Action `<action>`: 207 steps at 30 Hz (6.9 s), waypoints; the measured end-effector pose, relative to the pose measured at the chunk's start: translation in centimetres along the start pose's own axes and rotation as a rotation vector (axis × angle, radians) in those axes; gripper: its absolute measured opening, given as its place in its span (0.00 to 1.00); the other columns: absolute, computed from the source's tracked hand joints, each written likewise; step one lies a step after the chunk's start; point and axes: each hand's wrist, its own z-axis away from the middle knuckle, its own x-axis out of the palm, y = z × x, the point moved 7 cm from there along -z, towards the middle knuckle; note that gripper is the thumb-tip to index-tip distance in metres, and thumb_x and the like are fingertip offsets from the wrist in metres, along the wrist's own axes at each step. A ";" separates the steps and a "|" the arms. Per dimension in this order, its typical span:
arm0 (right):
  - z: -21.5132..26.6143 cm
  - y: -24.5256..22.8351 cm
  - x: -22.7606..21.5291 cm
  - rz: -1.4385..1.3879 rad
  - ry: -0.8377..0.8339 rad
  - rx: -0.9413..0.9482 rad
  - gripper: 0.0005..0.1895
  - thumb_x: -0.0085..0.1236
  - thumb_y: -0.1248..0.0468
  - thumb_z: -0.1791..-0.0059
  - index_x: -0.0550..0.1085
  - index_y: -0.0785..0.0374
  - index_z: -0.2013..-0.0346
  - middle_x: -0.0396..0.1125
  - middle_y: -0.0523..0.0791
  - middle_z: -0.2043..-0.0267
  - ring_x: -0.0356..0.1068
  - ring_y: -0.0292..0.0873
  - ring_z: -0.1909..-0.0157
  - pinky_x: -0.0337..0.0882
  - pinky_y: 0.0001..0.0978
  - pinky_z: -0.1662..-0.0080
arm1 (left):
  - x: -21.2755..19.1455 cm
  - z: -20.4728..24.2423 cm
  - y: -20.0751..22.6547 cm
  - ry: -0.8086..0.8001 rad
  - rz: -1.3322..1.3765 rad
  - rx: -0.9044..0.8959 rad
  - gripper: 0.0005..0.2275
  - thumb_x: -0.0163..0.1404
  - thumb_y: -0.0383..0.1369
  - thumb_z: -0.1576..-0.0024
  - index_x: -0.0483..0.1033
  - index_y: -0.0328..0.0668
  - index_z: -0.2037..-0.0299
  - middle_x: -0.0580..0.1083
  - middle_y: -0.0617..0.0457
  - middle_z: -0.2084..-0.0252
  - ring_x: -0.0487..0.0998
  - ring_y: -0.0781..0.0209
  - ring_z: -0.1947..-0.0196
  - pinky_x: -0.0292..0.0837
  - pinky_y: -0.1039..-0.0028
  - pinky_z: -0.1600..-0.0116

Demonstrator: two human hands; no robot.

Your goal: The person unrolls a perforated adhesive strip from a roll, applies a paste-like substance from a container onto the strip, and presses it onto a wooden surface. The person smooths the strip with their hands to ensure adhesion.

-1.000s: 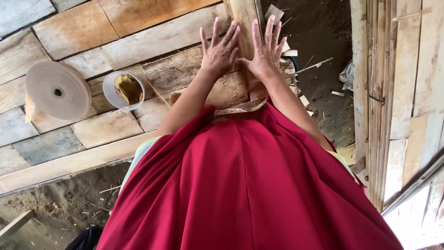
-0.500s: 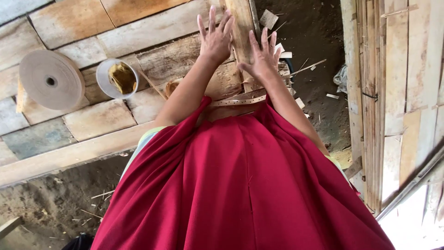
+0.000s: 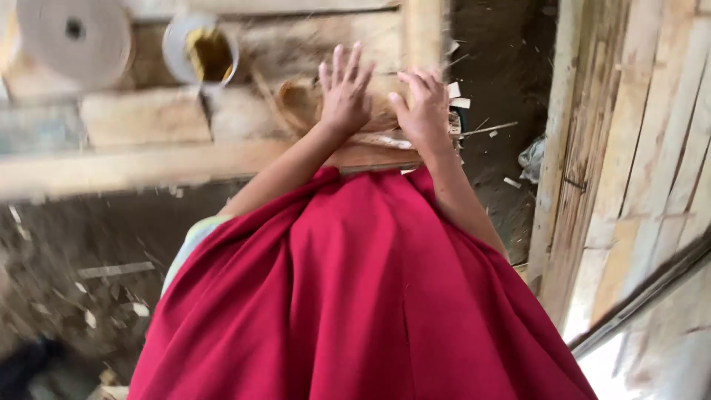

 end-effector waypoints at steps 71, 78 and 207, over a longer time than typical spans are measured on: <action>4.4 3.4 -1.5 -0.370 -0.706 1.143 0.26 0.56 0.51 0.50 0.71 0.69 0.47 0.69 0.50 0.46 0.70 0.44 0.51 0.70 0.34 0.54 | 5.1 8.4 10.5 -0.285 0.247 0.634 0.06 0.48 0.45 0.42 0.77 0.63 0.61 0.77 0.59 0.62 0.73 0.47 0.54 0.64 0.51 0.54; 4.8 4.2 0.5 -0.551 -0.601 1.207 0.11 0.54 0.71 0.48 0.78 0.68 0.74 0.72 0.50 0.77 0.70 0.41 0.80 0.63 0.27 0.78 | 1.7 2.2 8.1 -0.434 0.000 0.331 0.29 0.39 0.30 0.38 0.50 0.48 0.23 0.38 0.56 0.21 0.32 0.42 0.23 0.40 0.38 0.25; 12.0 11.1 6.7 0.454 -0.221 0.261 0.71 0.70 0.21 0.67 0.50 0.48 0.22 0.05 0.50 0.22 0.07 0.56 0.22 0.17 0.65 0.30 | 4.0 1.5 7.7 -0.611 -0.053 0.273 0.62 0.62 0.68 0.55 0.29 0.53 0.21 0.21 0.43 0.22 0.16 0.39 0.24 0.14 0.25 0.32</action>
